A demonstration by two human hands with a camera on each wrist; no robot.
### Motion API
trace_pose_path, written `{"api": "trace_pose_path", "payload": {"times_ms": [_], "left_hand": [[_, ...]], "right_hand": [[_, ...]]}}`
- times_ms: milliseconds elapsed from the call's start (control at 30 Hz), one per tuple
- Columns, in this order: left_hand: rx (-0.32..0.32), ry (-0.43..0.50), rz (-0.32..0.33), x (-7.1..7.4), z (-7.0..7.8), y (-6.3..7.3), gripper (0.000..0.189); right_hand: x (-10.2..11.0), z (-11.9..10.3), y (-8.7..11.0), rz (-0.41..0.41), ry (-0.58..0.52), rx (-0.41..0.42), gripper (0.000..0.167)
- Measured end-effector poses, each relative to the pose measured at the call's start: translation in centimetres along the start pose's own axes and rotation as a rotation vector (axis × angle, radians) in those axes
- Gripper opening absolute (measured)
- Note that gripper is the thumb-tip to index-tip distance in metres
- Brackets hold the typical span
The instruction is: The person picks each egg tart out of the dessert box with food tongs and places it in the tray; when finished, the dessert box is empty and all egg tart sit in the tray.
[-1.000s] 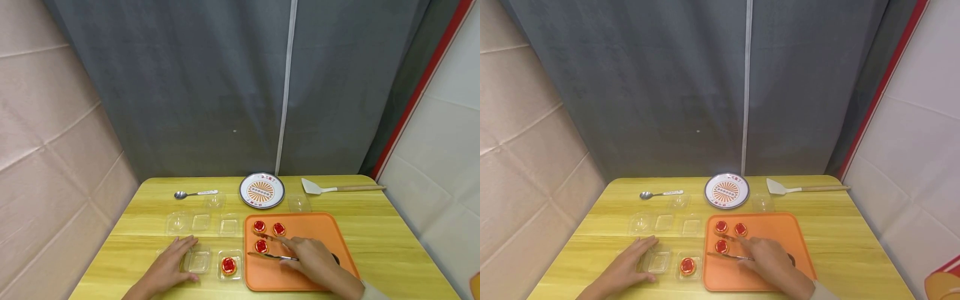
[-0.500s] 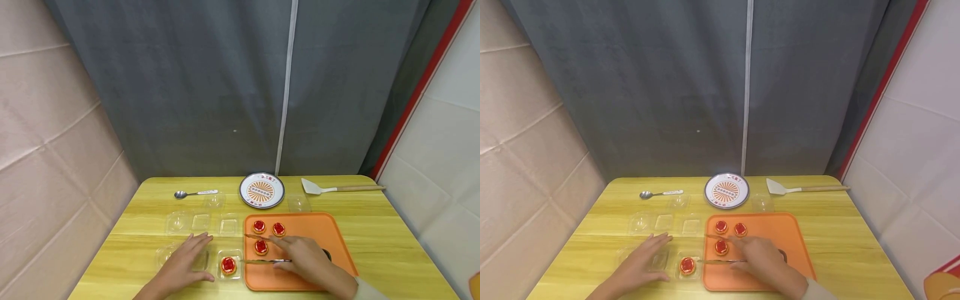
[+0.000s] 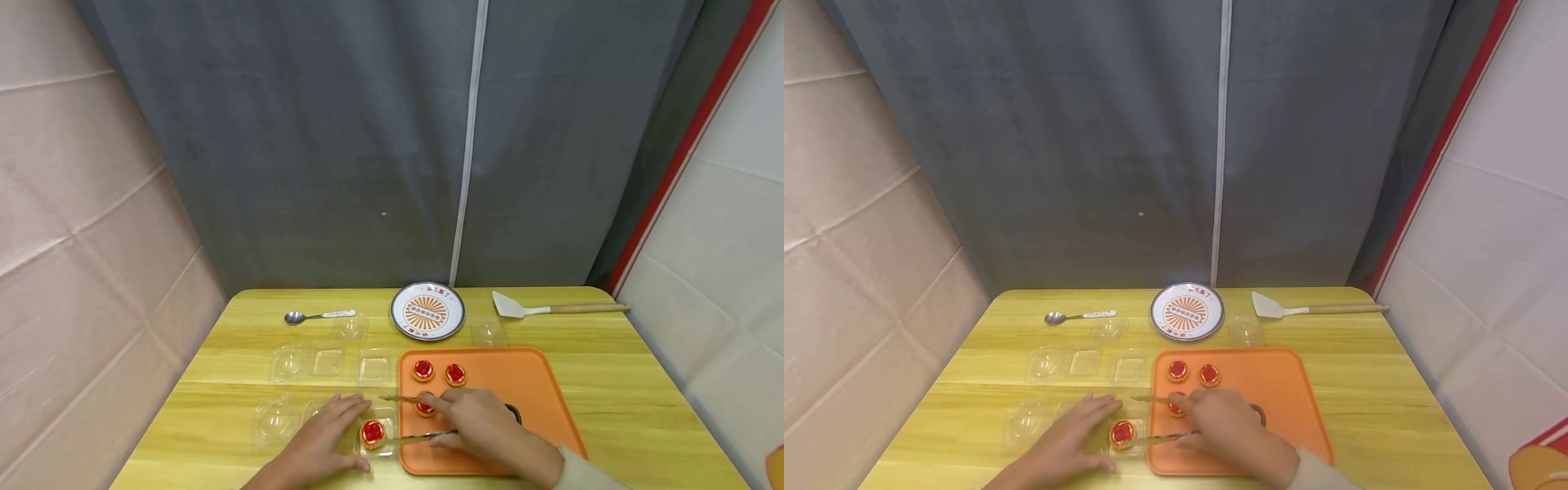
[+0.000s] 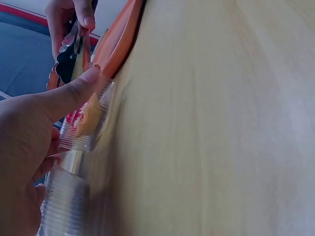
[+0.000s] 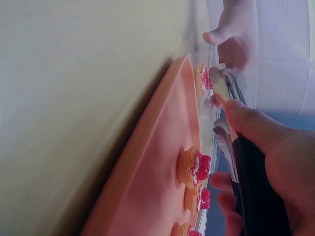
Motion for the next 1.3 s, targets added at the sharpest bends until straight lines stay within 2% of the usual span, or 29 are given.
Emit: {"api": "trace_pose_path", "payload": {"times_ms": [200,400,533,667,900,1300], "left_hand": [[-0.009,0.016,0.025,-0.5,-0.4,0.0,0.098],[0.01,0.055,0.038,-0.8,-0.8,0.1,0.096],[0.033,0.076,0.028,-0.9,-1.0,0.2,0.095],[0.033,0.095,0.033,-0.9,-1.1,0.1,0.094],[0.036,0.102,0.028,-0.8,-1.0,0.0,0.095],[0.023,0.091,0.039,-0.8,-0.9,0.0,0.095]], "right_hand": [[-0.2,-0.4,-0.4,-0.04,0.006,0.005,0.064],[-0.2,-0.5,-0.8,-0.039,0.01,0.019,0.06],[-0.2,-0.6,-1.1,-0.037,0.036,0.034,0.056],[-0.5,-0.9,-1.5,-0.044,0.073,0.056,0.054],[-0.9,-1.4,-1.9,-0.082,0.128,0.049,0.053],[0.5,-1.7,-1.9,-0.03,0.102,0.091,0.051]]}}
Point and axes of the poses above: each hand's wrist, its own y-axis away from the middle knuckle, its own x-axis out of the back of the hand, z = x × y, the point moved 5 cm from there along -y, towards the middle knuckle, and after that the axes turned 10 degrees about z, right-handed, at the moved point
